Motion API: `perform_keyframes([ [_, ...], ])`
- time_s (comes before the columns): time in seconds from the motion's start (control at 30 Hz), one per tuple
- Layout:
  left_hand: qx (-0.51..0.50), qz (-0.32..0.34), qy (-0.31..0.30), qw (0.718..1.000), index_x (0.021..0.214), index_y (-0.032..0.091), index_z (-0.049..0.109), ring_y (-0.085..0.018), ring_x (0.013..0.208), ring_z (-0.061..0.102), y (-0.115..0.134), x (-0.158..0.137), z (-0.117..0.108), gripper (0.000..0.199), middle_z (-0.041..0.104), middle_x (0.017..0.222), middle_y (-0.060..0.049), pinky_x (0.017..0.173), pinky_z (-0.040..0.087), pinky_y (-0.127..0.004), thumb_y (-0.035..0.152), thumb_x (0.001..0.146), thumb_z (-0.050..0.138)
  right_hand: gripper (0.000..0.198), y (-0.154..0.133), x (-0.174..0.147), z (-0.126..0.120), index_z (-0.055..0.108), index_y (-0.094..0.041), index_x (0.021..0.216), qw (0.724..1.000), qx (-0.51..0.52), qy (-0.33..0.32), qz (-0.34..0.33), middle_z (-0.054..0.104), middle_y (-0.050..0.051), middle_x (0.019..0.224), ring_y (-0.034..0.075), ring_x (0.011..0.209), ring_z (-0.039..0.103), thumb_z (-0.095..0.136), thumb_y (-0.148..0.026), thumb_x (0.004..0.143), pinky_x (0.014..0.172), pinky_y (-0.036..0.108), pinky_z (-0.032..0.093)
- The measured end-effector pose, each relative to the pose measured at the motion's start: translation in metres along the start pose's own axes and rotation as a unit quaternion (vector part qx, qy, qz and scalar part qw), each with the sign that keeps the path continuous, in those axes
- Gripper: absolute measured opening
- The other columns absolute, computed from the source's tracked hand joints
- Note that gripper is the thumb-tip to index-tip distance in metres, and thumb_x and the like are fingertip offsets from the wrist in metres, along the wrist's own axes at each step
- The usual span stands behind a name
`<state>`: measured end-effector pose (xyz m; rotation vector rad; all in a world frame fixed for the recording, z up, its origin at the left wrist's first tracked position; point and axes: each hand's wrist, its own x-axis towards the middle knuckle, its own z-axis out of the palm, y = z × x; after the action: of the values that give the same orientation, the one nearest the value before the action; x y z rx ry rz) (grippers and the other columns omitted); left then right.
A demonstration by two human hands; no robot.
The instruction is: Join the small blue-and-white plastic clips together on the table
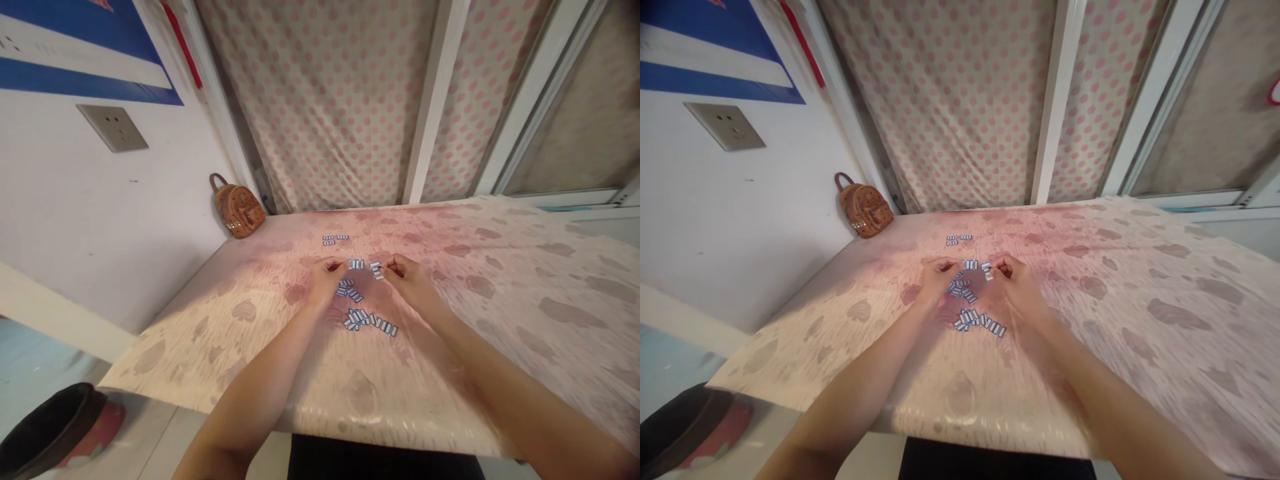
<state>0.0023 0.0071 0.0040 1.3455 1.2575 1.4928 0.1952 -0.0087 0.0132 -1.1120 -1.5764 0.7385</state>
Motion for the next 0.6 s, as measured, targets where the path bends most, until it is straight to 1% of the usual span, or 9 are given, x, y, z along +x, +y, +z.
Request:
perform_keyframes([
  [0.07, 0.014, 0.003, -0.004, 1.000, 0.074, 0.016, 0.076, -0.014, 0.067, 0.064, -0.001, -0.003, 0.003, 0.009, 0.074, 0.075, -0.003, 0.066, 0.046, -0.025, 0.023, 0.073, 0.071, 0.022, -0.001, 0.001, 0.001, 0.054, -0.021, 0.073, 0.997, 0.066, 0.000, 0.041, 0.062, -0.001, 0.064, 0.014, 0.061, 0.058, 0.064, -0.041, 0.076, 0.061, 0.028, 0.045],
  [0.13, 0.025, 0.005, -0.009, 1.000, 0.076, 0.017, 0.076, -0.015, 0.068, 0.064, -0.001, -0.006, 0.005, 0.010, 0.074, 0.075, -0.003, 0.066, 0.046, -0.025, 0.024, 0.074, 0.070, 0.027, -0.001, 0.001, 0.001, 0.053, -0.021, 0.074, 0.989, 0.120, -0.014, 0.083, 0.068, 0.002, 0.069, 0.015, 0.064, 0.062, 0.068, -0.043, 0.072, 0.064, 0.029, 0.049],
  [0.2, 0.027, 0.006, -0.012, 1.000, 0.076, 0.016, 0.077, -0.015, 0.068, 0.063, 0.001, -0.008, 0.007, 0.010, 0.074, 0.076, -0.003, 0.066, 0.046, -0.025, 0.025, 0.075, 0.071, 0.030, -0.001, 0.001, 0.001, 0.055, -0.021, 0.075, 0.983, 0.149, -0.035, 0.106, 0.071, 0.004, 0.075, 0.016, 0.067, 0.064, 0.071, -0.045, 0.070, 0.066, 0.030, 0.051],
  [0.27, 0.023, 0.008, -0.016, 1.000, 0.076, 0.016, 0.076, -0.015, 0.068, 0.063, 0.004, -0.011, 0.009, 0.011, 0.074, 0.076, -0.003, 0.066, 0.047, -0.025, 0.025, 0.075, 0.071, 0.030, -0.001, 0.000, 0.001, 0.055, -0.020, 0.073, 0.984, 0.141, -0.042, 0.103, 0.068, 0.003, 0.071, 0.015, 0.063, 0.061, 0.072, -0.045, 0.069, 0.062, 0.029, 0.049],
  [0.33, 0.016, 0.011, -0.022, 1.000, 0.076, 0.016, 0.076, -0.015, 0.068, 0.063, 0.007, -0.014, 0.010, 0.012, 0.074, 0.075, -0.004, 0.066, 0.047, -0.025, 0.027, 0.075, 0.071, 0.029, 0.001, -0.001, 0.002, 0.055, -0.020, 0.070, 0.990, 0.106, -0.036, 0.089, 0.062, 0.001, 0.063, 0.013, 0.057, 0.056, 0.070, -0.044, 0.071, 0.056, 0.028, 0.044],
  [0.4, 0.011, 0.012, -0.030, 0.999, 0.077, 0.016, 0.077, -0.015, 0.067, 0.062, 0.009, -0.016, 0.011, 0.014, 0.074, 0.075, -0.004, 0.065, 0.047, -0.026, 0.029, 0.076, 0.071, 0.028, 0.004, -0.001, 0.004, 0.054, -0.020, 0.067, 0.994, 0.072, -0.024, 0.082, 0.058, -0.002, 0.058, 0.013, 0.054, 0.052, 0.068, -0.045, 0.071, 0.054, 0.028, 0.040],
  [0.53, -0.007, 0.014, -0.037, 0.999, 0.078, 0.016, 0.077, -0.016, 0.070, 0.064, 0.008, -0.018, 0.014, 0.015, 0.075, 0.079, -0.005, 0.068, 0.048, -0.027, 0.030, 0.075, 0.073, 0.027, 0.013, -0.001, 0.011, 0.054, -0.021, 0.067, 0.996, 0.049, 0.006, 0.076, 0.056, -0.003, 0.056, 0.013, 0.053, 0.050, 0.064, -0.045, 0.070, 0.053, 0.027, 0.037],
  [0.6, -0.016, 0.013, -0.039, 0.999, 0.078, 0.017, 0.078, -0.017, 0.073, 0.065, 0.006, -0.018, 0.016, 0.015, 0.076, 0.081, -0.005, 0.070, 0.048, -0.027, 0.030, 0.074, 0.073, 0.025, 0.015, -0.002, 0.014, 0.056, -0.021, 0.068, 0.996, 0.040, 0.010, 0.077, 0.056, -0.003, 0.057, 0.014, 0.054, 0.051, 0.064, -0.044, 0.070, 0.051, 0.026, 0.036],
])
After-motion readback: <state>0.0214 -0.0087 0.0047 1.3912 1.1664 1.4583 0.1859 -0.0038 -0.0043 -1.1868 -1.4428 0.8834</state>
